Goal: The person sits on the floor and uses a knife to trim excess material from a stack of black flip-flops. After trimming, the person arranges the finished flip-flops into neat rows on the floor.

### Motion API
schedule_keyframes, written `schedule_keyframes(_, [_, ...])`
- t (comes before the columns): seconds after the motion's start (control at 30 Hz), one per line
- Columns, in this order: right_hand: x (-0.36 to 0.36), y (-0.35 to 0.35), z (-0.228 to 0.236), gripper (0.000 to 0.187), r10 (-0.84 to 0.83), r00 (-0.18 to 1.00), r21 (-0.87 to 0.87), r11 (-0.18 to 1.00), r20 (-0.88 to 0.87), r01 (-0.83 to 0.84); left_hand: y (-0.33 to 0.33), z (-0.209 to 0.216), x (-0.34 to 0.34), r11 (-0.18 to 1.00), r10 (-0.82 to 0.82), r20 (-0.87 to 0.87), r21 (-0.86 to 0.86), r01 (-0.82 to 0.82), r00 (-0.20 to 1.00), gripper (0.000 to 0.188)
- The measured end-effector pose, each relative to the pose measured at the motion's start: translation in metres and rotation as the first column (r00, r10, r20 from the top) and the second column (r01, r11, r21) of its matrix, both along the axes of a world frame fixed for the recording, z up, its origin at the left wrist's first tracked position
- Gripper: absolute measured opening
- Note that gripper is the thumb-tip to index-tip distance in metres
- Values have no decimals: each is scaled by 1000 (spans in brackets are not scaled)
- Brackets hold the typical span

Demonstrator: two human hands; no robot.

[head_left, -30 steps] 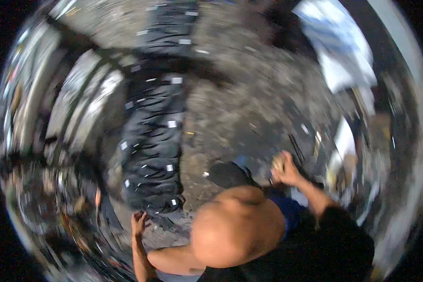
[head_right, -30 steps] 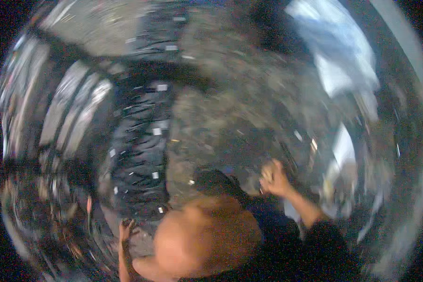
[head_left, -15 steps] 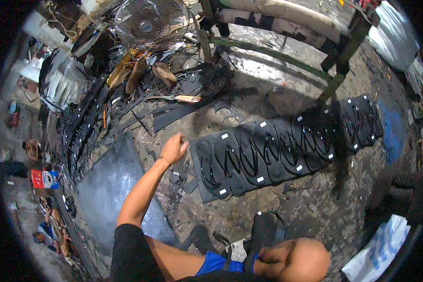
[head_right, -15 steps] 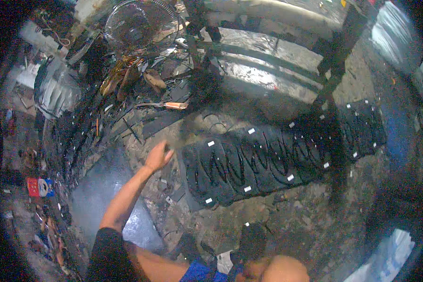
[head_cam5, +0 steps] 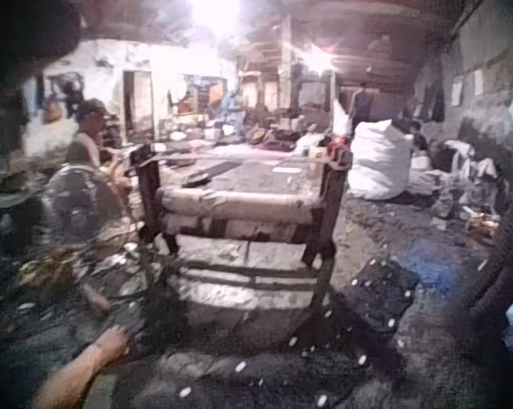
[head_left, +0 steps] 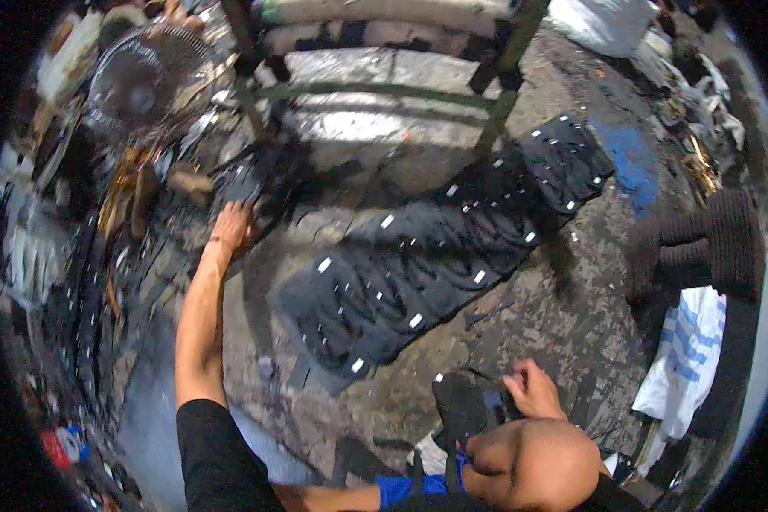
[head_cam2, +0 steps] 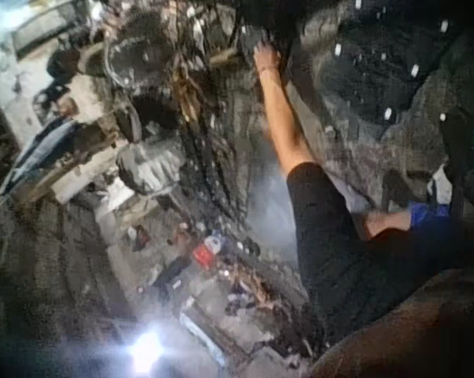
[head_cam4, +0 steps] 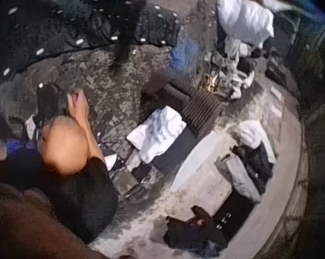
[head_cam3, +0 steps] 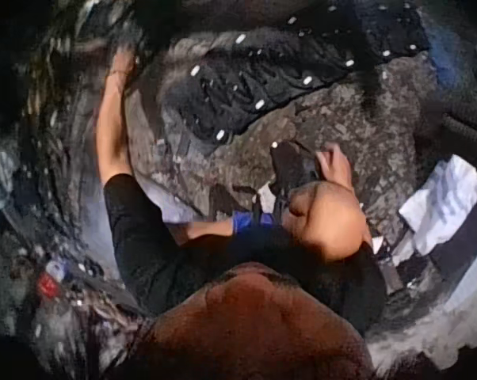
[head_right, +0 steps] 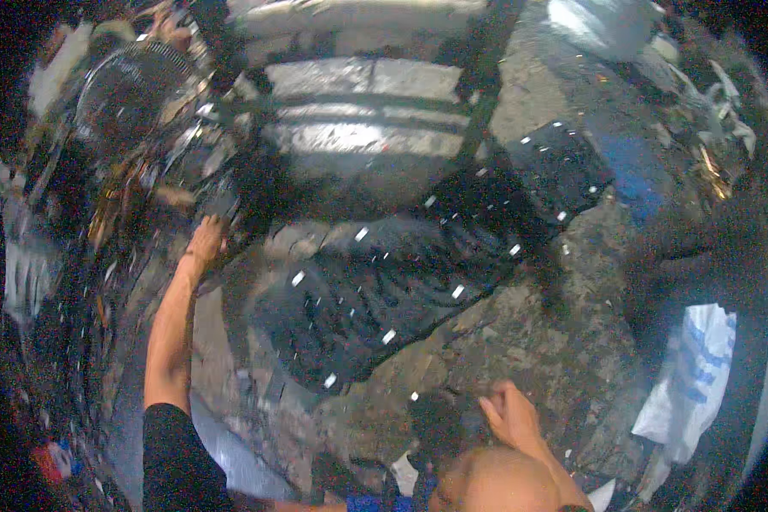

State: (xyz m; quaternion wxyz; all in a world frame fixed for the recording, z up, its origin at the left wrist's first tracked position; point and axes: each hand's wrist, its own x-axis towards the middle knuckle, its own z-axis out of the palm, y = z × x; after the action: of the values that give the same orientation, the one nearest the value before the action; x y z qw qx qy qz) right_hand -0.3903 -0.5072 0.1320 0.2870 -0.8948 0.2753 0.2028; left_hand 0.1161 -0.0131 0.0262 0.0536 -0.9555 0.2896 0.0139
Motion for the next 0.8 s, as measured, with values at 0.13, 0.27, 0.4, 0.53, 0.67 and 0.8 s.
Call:
schedule_keyframes(0.13, [75,53,-3,36,-20,927,487,855,375,-179,-105,137,-115,835,-80,121,-534,133,989,55])
schedule_keyframes(0.27, [139,118,28,64,-108,993,982,-185,-55,35,-155,183,-275,608,-552,301,-492,623,777,23])
schedule_keyframes(0.4, [113,99,13,47,-363,926,975,151,-101,166,-176,139,-346,553,-553,127,-683,477,823,42])
schedule_keyframes(0.53, [61,52,-25,42,-688,703,785,530,177,321,-85,4,-378,496,650,-408,-411,-765,641,69])
schedule_keyframes(0.67, [24,-20,-45,40,-565,559,485,820,607,303,-118,-56,-395,-256,218,-952,-270,-928,216,57])
schedule_keyframes(0.8, [51,-27,65,38,-649,570,717,683,504,143,-142,95,-371,-52,-10,-934,-355,-933,356,35])
